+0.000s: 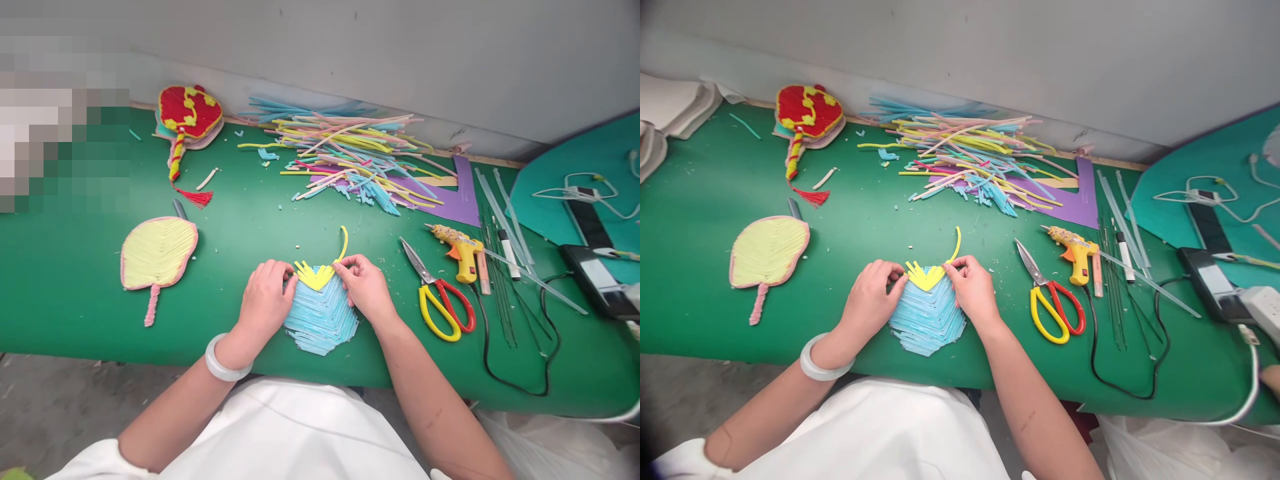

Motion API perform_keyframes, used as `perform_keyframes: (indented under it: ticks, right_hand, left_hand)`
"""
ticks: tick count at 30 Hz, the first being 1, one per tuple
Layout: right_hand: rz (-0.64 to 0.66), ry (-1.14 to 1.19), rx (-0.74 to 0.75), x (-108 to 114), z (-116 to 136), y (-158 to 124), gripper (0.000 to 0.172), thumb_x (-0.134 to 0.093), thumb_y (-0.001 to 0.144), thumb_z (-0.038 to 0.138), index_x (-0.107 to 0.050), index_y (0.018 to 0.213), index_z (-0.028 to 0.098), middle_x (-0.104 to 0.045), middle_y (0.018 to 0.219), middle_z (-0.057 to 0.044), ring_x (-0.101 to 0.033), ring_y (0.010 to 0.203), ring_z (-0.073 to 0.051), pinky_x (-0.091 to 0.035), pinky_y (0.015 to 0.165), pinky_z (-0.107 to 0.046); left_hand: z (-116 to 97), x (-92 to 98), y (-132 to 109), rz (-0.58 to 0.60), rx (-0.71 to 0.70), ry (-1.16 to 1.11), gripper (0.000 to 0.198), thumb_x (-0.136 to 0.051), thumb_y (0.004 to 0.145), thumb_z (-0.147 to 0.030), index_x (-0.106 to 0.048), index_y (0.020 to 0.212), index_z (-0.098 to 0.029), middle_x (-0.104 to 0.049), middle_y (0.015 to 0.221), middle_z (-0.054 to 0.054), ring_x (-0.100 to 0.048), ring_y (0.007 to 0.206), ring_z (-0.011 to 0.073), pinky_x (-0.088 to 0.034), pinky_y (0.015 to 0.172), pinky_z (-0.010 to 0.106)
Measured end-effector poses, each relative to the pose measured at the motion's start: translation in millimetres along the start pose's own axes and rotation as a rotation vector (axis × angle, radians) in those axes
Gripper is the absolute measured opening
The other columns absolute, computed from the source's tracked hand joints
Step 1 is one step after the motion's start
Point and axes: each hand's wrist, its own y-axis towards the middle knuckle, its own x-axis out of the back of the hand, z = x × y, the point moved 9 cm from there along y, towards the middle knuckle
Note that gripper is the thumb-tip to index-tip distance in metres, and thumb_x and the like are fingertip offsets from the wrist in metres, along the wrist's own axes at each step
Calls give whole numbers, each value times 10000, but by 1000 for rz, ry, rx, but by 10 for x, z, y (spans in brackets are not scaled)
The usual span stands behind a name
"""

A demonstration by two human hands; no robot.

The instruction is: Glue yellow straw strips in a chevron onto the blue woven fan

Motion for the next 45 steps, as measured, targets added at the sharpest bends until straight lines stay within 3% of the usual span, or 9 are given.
perform_keyframes:
  ticks: [6,9,11,15,17,23,45]
  right_hand:
    - [-17,-35,24,6,22,-17,285,-645,820,511,-574,828,236,-514,485,107,-443,286,-92,-354,328,-243]
    - [-11,-36,20,2,14,-17,281,-639,827,512,-569,830,240,-512,488,107,-441,283,-93,-341,317,-242]
    - [-9,-35,18,-2,11,-16,292,-641,824,524,-568,832,242,-513,487,106,-440,283,-96,-340,316,-244]
    - [-4,-29,30,-7,13,-12,321,-655,809,551,-570,830,242,-517,482,106,-444,281,-101,-331,313,-247]
    - [-2,-27,30,-8,8,-11,316,-653,814,547,-571,836,243,-517,483,108,-447,281,-101,-332,313,-245]
    - [-3,-45,32,-1,31,-22,276,-634,835,508,-571,836,240,-512,478,107,-452,282,-99,-355,329,-246]
    - [5,-42,33,-6,36,-23,261,-634,840,492,-575,845,238,-511,483,105,-462,287,-102,-356,339,-246]
  left_hand:
    - [8,63,-21,-44,10,-21,126,-459,963,-185,-576,1010,-180,-645,925,70,-588,874,231,-479,792,375]
    - [-79,209,-113,-141,-30,-22,189,-419,982,-172,-578,1085,-161,-661,1075,115,-600,1007,243,-487,884,400]
    - [-243,282,-229,-185,-138,-1,241,-432,985,-167,-566,1186,-167,-642,1237,128,-577,1162,248,-451,996,430]
    - [-557,149,-485,-56,-333,107,368,-466,990,-213,-497,1348,-130,-568,1401,164,-490,1337,284,-346,1124,514]
    - [-608,57,-567,9,-355,164,407,-475,995,-283,-505,1365,-118,-508,1458,190,-446,1377,326,-296,1144,577]
    - [-511,-9,-574,41,-251,256,508,-504,974,-421,-529,1392,-133,-434,1505,224,-366,1420,402,-239,1141,663]
    - [-515,-106,-570,125,-249,270,561,-532,940,-507,-524,1416,-212,-436,1501,232,-388,1409,397,-178,1140,699]
